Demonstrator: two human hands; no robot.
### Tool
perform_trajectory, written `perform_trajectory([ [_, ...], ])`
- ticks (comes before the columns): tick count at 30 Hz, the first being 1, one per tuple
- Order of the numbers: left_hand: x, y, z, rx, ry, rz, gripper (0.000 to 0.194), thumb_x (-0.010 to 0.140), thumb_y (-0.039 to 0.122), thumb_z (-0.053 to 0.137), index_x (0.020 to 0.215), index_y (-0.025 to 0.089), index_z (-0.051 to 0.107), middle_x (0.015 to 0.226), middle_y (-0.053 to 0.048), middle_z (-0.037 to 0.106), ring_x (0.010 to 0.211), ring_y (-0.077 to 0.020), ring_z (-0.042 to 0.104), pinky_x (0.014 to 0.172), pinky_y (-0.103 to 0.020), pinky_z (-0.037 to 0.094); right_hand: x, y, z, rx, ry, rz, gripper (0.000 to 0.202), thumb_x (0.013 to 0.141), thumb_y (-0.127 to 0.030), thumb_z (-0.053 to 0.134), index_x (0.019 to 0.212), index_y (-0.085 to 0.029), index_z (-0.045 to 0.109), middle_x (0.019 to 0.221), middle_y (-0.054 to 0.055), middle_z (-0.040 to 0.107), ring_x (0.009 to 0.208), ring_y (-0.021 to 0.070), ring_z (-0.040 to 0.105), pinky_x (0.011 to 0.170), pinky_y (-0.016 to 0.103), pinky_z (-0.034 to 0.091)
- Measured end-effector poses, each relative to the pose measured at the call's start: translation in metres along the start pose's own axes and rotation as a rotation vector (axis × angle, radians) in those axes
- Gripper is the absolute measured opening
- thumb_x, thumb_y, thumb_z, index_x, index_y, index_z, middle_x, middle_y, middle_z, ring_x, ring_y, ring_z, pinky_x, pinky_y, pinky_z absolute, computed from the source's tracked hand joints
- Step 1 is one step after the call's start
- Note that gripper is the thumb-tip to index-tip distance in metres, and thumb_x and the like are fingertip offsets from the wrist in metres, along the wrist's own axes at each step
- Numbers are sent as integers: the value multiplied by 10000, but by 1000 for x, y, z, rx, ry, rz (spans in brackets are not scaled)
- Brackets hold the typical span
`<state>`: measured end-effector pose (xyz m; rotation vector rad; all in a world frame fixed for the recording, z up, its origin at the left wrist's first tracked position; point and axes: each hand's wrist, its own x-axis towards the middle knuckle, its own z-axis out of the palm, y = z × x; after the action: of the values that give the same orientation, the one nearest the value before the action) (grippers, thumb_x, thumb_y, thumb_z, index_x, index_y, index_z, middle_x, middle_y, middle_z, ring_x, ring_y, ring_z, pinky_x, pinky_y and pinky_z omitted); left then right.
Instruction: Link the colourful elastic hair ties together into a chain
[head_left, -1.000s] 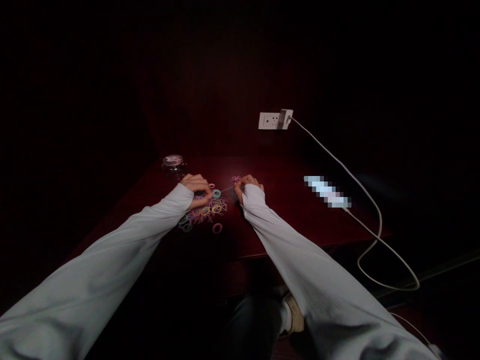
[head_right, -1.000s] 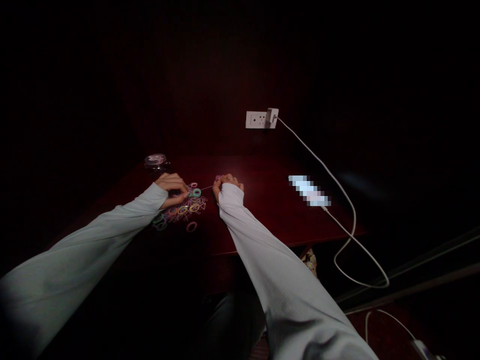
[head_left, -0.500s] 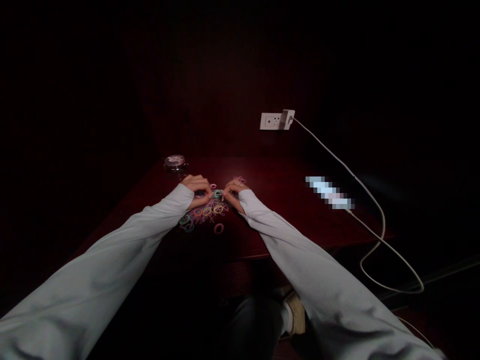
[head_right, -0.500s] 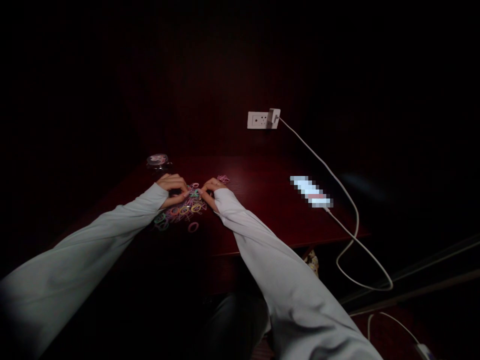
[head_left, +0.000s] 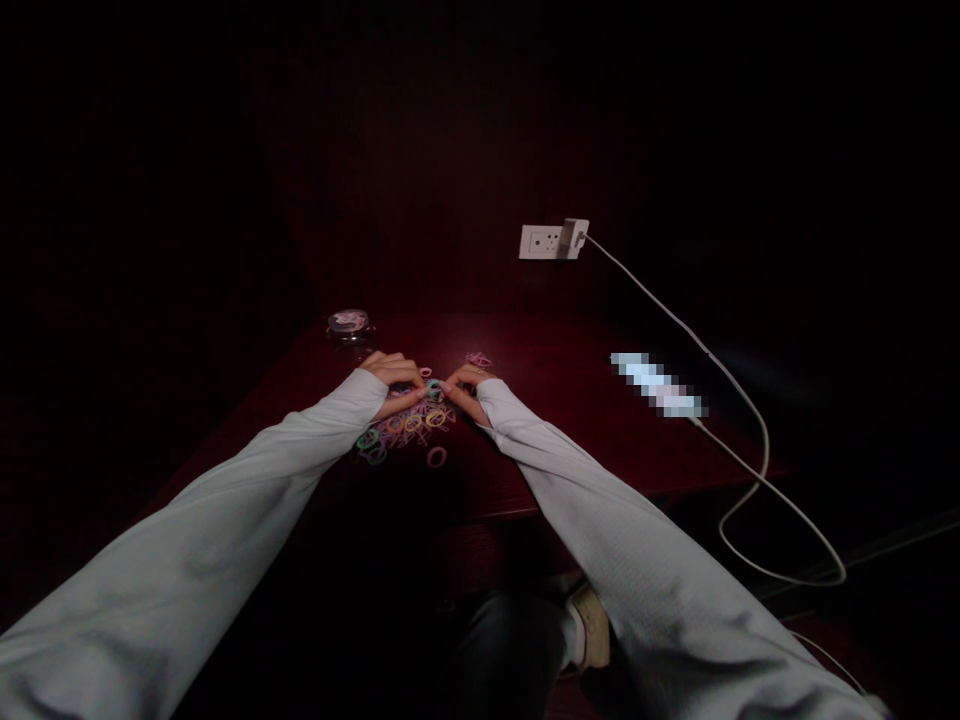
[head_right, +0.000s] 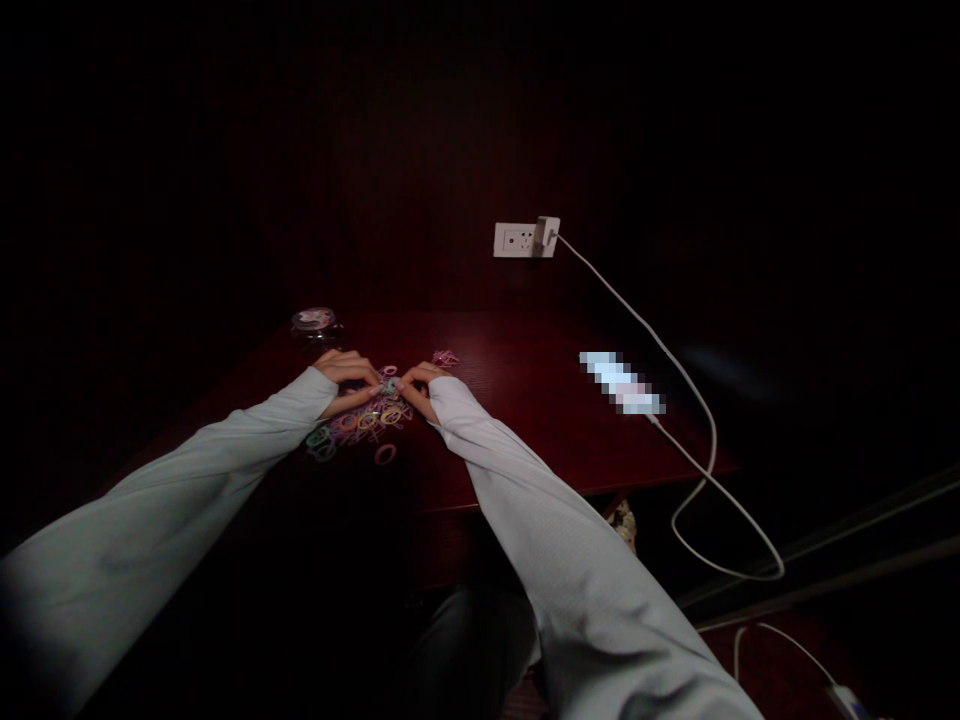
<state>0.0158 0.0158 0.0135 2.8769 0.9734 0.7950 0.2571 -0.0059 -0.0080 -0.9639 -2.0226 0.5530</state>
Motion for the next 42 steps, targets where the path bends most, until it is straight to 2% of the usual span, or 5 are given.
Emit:
perform_trajectory([
  [10, 1, 3, -3, 3, 12, 3, 341, 1053, 452, 507, 952, 233, 748, 1018, -39, 784, 992, -215, 644, 930, -367, 379, -1, -4, 0, -18, -1, 24, 466, 1044, -594, 551, 891, -213, 772, 921, 18, 655, 770, 127, 550, 765, 256, 418],
  [24, 1, 6, -5, 25, 6, 10, 397, 1069, 475, 436, 970, 231, 733, 1012, -42, 780, 965, -211, 633, 932, -375, 385, 0, 0, 1, 11, -2, 26, 425, 993, -599, 635, 881, -210, 763, 896, 10, 635, 739, 126, 513, 739, 258, 422],
  [33, 3, 9, -3, -13, 14, -42, 392, 1051, 519, 471, 1155, 261, 748, 1192, -57, 767, 1069, -241, 636, 956, -384, 400, 1, 1, 3, 22, 0, 22, 444, 993, -608, 629, 879, -199, 761, 890, 10, 633, 726, 123, 507, 728, 258, 411],
  [42, 3, 8, -1, 7, -4, 9, 395, 1058, 486, 451, 1009, 229, 746, 1024, -56, 772, 999, -234, 629, 954, -401, 406, 0, -4, 0, 26, 8, 24, 438, 1001, -602, 620, 886, -206, 768, 875, 10, 635, 735, 131, 510, 744, 265, 421],
])
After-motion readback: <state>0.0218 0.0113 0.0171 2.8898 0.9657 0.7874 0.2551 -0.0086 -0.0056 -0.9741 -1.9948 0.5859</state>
